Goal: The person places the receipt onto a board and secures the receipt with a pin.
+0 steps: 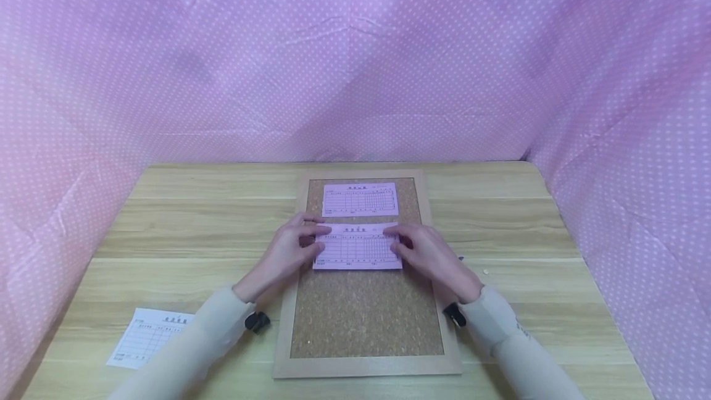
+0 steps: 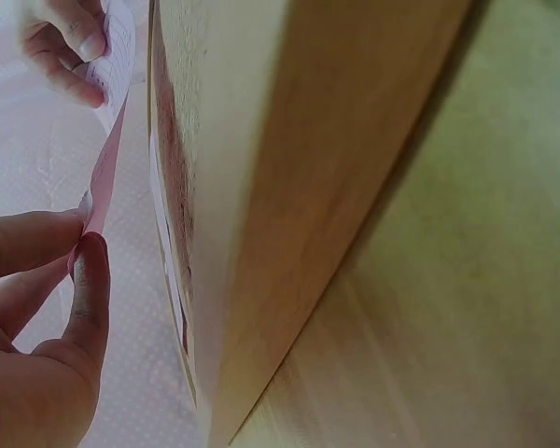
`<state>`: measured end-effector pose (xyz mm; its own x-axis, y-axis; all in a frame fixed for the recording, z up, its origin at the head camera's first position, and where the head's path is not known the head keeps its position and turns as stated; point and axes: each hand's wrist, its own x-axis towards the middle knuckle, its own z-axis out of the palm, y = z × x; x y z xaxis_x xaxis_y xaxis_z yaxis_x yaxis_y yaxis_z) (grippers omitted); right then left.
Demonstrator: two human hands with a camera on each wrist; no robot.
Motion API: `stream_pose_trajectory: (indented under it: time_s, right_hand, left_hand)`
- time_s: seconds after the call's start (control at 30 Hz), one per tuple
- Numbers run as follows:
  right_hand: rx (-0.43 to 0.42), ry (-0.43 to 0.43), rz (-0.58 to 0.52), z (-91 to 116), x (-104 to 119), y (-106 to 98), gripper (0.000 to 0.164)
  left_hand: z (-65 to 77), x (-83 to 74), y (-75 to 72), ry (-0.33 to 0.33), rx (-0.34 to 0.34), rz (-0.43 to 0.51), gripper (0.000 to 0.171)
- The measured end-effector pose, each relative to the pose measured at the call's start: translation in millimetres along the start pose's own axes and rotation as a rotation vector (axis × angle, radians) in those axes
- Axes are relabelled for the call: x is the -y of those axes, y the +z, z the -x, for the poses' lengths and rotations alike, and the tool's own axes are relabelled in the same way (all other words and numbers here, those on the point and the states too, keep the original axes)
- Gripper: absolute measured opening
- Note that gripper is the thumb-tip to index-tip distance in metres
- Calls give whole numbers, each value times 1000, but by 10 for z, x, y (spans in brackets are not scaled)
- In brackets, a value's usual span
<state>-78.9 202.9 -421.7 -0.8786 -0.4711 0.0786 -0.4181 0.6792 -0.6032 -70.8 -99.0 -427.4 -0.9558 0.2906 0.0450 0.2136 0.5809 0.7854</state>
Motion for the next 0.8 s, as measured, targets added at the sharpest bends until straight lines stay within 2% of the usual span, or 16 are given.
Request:
stream_pose_trajectory:
  time_s: [0.33, 0.8]
  right_hand:
    - [17, -29, 8, -63, -64, -22, 33]
    - [65, -5, 43, -178, -130, -38, 28]
  left_hand:
    - [-81, -24, 1, -2, 18, -47, 36]
    - [-177, 8, 52, -38, 63, -48, 40]
